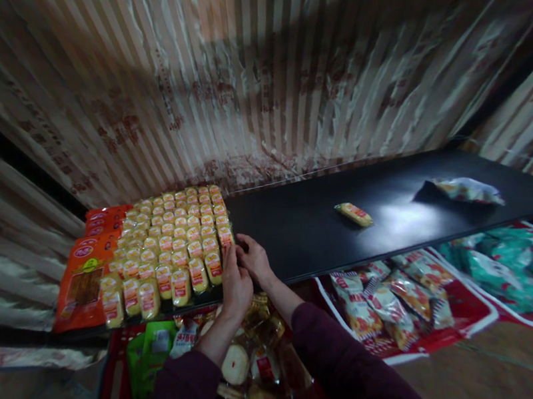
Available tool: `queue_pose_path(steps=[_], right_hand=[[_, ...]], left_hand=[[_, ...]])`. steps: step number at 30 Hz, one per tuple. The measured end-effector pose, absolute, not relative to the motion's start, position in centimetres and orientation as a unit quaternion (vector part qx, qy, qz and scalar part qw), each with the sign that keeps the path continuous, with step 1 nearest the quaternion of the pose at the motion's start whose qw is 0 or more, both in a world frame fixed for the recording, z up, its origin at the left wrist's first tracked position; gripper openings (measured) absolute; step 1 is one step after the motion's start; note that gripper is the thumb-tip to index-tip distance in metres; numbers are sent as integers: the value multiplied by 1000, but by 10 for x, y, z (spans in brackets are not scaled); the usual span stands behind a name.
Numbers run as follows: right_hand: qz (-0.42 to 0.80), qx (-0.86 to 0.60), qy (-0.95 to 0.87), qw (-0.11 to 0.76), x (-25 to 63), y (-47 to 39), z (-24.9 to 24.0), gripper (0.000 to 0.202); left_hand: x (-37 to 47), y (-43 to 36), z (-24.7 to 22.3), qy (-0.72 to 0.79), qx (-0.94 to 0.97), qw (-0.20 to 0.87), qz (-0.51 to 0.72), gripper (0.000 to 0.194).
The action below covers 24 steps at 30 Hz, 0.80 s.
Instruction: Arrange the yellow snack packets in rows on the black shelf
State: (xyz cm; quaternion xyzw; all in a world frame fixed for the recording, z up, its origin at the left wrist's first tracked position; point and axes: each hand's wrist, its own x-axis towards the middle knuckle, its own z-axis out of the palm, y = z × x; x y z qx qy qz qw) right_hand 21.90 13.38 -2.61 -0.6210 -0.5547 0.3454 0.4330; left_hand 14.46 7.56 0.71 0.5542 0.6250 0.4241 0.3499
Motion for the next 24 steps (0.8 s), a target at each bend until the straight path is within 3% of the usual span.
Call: queue_pose_path(steps=[15, 24], right_hand=[[392, -581, -552, 451, 206, 14, -23, 31], [443, -625, -549, 334, 193, -61, -68, 34]], left_hand=[[117, -30, 12, 604, 592, 367, 389, 57], [104, -98, -25, 655, 527, 450, 302, 56]])
